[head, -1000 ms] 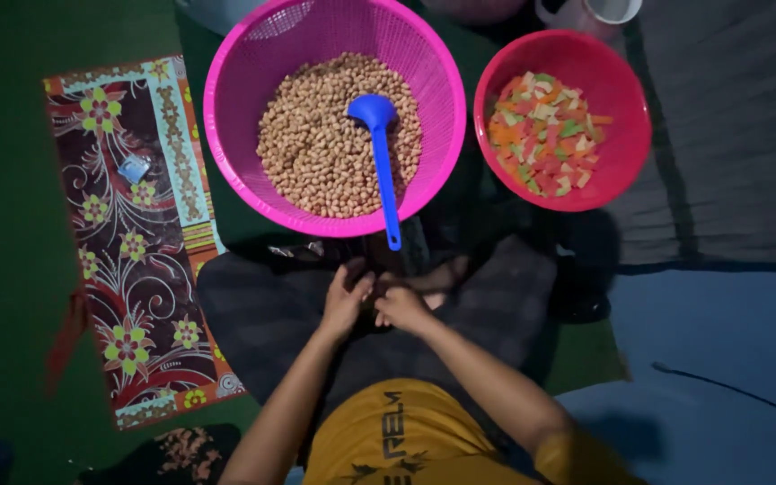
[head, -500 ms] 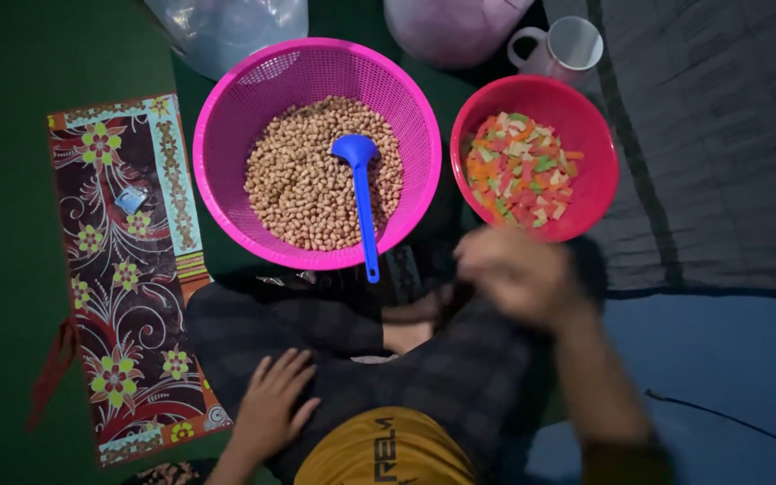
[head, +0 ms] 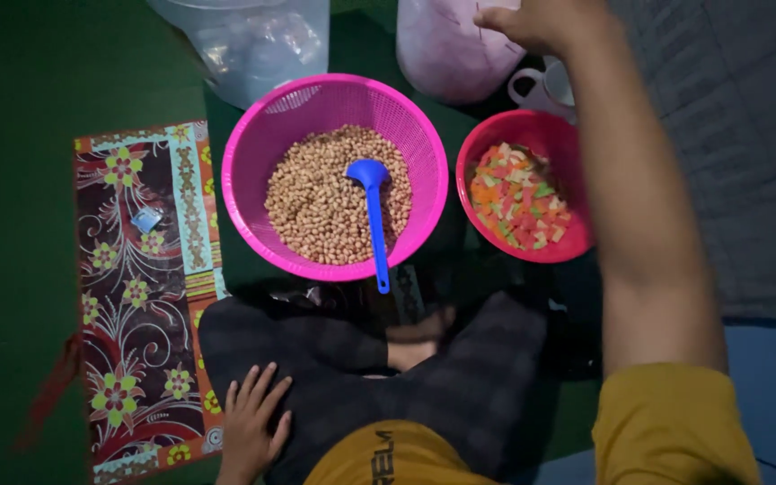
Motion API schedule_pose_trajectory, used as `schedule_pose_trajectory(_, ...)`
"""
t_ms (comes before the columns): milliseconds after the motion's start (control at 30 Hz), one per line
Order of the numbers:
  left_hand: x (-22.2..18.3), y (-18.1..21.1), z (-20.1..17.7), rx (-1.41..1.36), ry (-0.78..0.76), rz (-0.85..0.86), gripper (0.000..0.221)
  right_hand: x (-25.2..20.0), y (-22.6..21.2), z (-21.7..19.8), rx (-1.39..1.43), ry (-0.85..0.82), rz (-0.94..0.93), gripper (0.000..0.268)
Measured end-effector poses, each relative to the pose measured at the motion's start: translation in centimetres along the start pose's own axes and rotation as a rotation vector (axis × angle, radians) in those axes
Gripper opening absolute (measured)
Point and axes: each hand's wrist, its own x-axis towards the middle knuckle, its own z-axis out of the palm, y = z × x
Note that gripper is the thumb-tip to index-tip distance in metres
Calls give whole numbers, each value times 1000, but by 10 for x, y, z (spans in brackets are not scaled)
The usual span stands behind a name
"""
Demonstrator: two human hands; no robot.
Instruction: Filling small plastic bags with beans and colorful snacks using a spoon while sitting on the floor.
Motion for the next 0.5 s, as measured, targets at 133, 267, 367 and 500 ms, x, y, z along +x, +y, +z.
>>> schedule_pose_trajectory(133,0,-1,0,-47,17,-55,50,25,19,-5,-114,-182,-72,42)
schedule_pose_trajectory(267,3,-5,3,-49,49,-35,49,6,12,-23,112,-205,33,27)
schedule_pose_trajectory(367,6,-7,3,-59,63,-25,48,3,14,-26,225,-178,50,40)
schedule_pose_trajectory(500,5,-8,3,-59,65,-18,46,58,75,5,7,-279,-290,41)
